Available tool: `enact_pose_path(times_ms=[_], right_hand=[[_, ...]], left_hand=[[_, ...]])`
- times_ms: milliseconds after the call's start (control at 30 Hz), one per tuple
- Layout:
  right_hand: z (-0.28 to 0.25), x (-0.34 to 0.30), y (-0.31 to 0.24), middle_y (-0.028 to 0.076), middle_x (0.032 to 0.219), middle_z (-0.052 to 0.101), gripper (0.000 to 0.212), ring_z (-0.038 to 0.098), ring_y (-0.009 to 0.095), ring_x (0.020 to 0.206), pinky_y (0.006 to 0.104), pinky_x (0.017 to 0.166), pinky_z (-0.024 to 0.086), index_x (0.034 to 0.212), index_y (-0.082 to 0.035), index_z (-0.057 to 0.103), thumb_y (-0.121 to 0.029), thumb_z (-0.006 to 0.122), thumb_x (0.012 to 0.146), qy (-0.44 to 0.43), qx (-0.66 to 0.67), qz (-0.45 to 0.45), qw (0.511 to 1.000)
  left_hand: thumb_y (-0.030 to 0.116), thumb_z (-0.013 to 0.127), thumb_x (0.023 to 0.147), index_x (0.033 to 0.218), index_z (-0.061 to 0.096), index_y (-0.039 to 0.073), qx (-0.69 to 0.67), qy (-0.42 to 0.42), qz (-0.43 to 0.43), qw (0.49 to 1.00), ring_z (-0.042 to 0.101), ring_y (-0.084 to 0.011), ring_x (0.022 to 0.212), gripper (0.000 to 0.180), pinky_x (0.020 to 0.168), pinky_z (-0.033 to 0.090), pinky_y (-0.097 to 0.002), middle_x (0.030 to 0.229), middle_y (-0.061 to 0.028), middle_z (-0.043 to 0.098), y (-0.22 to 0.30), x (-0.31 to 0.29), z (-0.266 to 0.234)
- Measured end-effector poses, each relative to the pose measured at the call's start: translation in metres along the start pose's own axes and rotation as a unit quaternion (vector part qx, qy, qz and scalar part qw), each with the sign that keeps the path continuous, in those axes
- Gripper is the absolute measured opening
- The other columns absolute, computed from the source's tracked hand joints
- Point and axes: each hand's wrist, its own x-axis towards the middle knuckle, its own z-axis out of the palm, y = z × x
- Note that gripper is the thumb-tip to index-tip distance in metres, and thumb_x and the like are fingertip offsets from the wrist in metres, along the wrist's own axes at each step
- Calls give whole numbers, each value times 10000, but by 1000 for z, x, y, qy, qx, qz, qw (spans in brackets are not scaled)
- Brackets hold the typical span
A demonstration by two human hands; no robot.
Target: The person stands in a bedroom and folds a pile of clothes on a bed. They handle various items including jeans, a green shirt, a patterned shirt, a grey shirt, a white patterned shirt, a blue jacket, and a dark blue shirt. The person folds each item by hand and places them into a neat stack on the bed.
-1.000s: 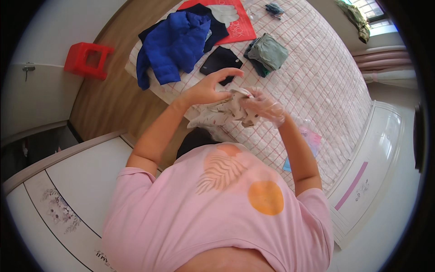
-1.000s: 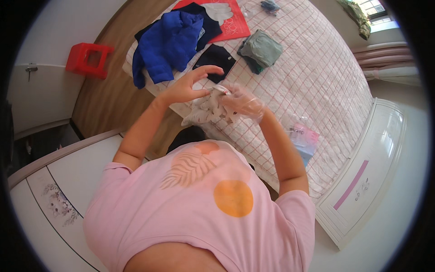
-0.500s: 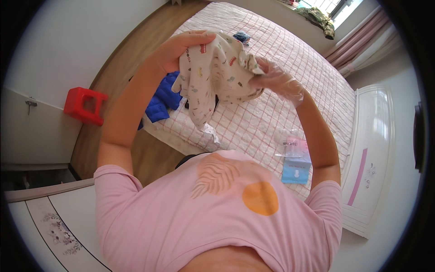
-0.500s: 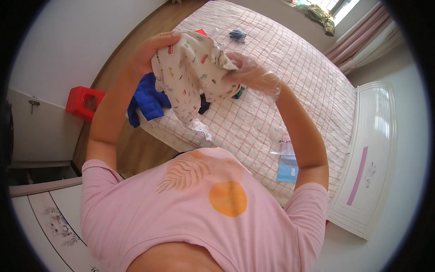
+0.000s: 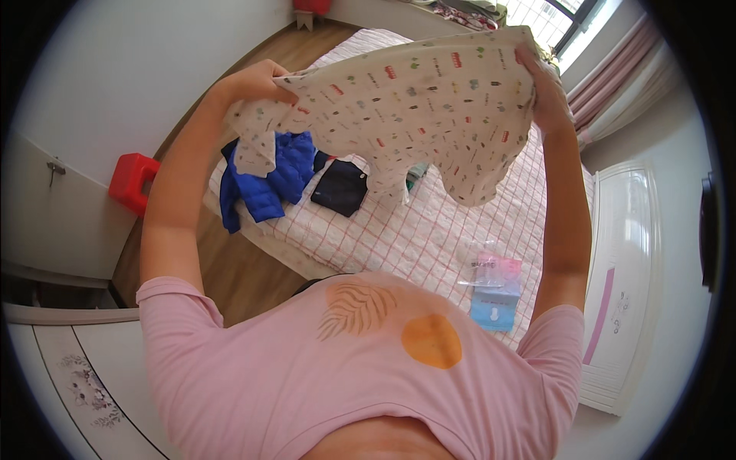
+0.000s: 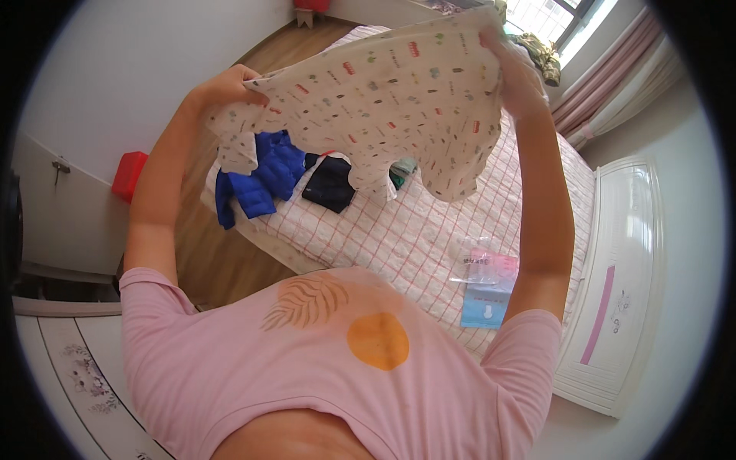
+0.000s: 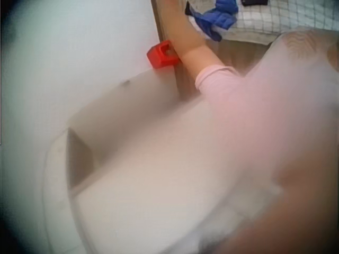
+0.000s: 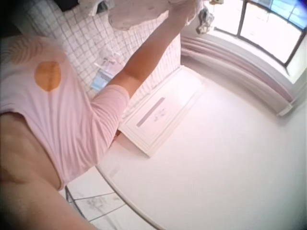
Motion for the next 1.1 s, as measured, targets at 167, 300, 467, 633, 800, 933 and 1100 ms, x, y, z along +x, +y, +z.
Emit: enact_pose_path(times_ms=[167, 300, 467, 633, 800, 933, 1100], right_hand=[[1, -5, -28, 131, 1072, 567, 413, 553, 212, 941, 295, 820, 429, 1112, 25, 530, -299, 520, 855, 33, 447, 315, 837], [-23, -25, 0, 106, 994, 607, 503, 594, 167, 879, 251, 773, 468, 1104, 44, 531, -367, 581, 818, -137, 101, 287, 943], [45, -11, -79, 124, 1188, 519, 678, 472, 249, 1120, 331, 982, 366, 1272, -50, 390, -250, 717, 713, -235, 295, -13, 926], [126, -28, -83, 103, 1233, 454, 602, 456, 207, 1120, 364, 940, 392, 1265, -22, 382, -357, 600, 815, -247, 336, 105, 903], [124, -31, -111, 120, 1146, 510, 377, 513, 239, 1045, 385, 867, 455, 1216, -15, 434, -260, 402, 932, -107, 720, 338, 597], [120, -20, -132, 115, 1116, 527, 357, 528, 238, 1018, 387, 856, 459, 1189, -19, 458, -256, 432, 922, -141, 748, 284, 583], [121, -24, -140, 109, 1070, 559, 317, 561, 227, 959, 367, 827, 465, 1140, -15, 492, -205, 511, 887, -104, 716, 317, 614]], left_hand=[[208, 662, 715, 950, 626, 36, 12, 42, -33, 999, 527, -81, 725, 294, 670, 414, -237, 805, -16, 607, -17, -27, -38], [200, 635, 745, 966, 576, 42, -196, 57, 89, 975, 527, -88, 744, 278, 668, 432, -252, 837, -1, 558, 27, -40, -40], [238, 626, 769, 924, 619, 6, 58, -127, 274, 952, 532, -99, 771, 280, 658, 431, -250, 841, -29, 597, 156, 4, -30], [297, 635, 695, 964, 603, 70, 158, 104, 365, 912, 580, -137, 714, 354, 604, 463, -285, 790, -41, 595, 180, 60, 30], [649, 639, 625, 758, 559, -2, -131, 203, 116, 964, 545, -105, 613, 670, 534, 436, -230, 661, -51, 553, 122, 7, 57], [296, 716, 724, 890, 571, 17, -188, 125, 70, 972, 565, -109, 755, 355, 659, 466, -251, 837, -55, 604, 89, -44, 101], [262, 688, 755, 897, 607, -10, -127, 266, 95, 951, 579, -118, 766, 318, 719, 463, -247, 829, -70, 622, 84, -51, 114]])
